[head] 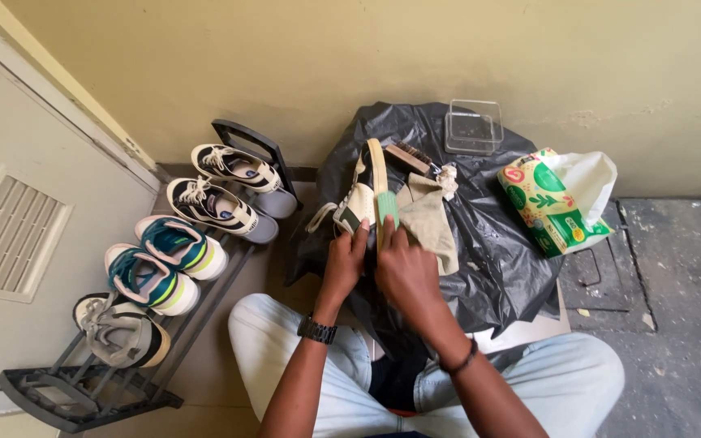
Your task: The person scrubs the sole and sides of a sneaker with a green brush, wipes the upper with a cloth, and then removes the shoelaces. The person continues scrubbing the sole and sides of the shoe with the brush.
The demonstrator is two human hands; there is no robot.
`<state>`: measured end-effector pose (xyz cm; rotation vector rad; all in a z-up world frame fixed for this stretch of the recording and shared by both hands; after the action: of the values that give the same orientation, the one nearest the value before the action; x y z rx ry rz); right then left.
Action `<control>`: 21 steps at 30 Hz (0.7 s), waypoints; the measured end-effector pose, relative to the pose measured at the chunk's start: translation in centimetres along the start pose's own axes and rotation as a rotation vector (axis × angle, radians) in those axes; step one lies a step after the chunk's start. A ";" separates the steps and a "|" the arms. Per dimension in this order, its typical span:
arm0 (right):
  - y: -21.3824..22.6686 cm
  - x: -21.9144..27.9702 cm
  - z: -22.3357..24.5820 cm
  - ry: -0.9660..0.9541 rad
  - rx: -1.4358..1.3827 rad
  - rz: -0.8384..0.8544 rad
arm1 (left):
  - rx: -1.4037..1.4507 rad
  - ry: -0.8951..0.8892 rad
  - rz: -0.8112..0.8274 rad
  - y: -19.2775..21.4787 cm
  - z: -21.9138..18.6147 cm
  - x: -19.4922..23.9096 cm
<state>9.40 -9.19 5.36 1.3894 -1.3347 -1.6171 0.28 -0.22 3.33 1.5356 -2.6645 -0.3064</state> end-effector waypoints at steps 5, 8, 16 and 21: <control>2.6 6.9 1.0 -0.003 -0.032 0.074 | -0.020 0.002 -0.012 -0.9 3.0 -0.7; 1.7 8.4 1.2 -0.014 -0.030 0.083 | -0.048 0.016 0.002 -0.9 3.2 -0.5; -2.7 -1.1 -4.3 -0.081 -0.121 0.025 | -0.009 -0.046 0.008 -0.7 2.7 -0.7; 3.9 -8.4 -12.2 -0.259 -0.233 -0.098 | -0.008 -0.048 -0.004 -1.0 3.5 -0.8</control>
<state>22.58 -6.35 12.61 1.1518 -1.1859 -2.0022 1.03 0.53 -0.28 1.5506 -2.6932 -0.3590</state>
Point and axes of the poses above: each hand's wrist, its own x-axis away from the middle knuckle, its own y-axis out of the back of the hand, z = x × y, the point moved 1 cm from there along -x, towards the middle knuckle, and after that the axes turned 3 degrees about -z, right-handed, at the moved point
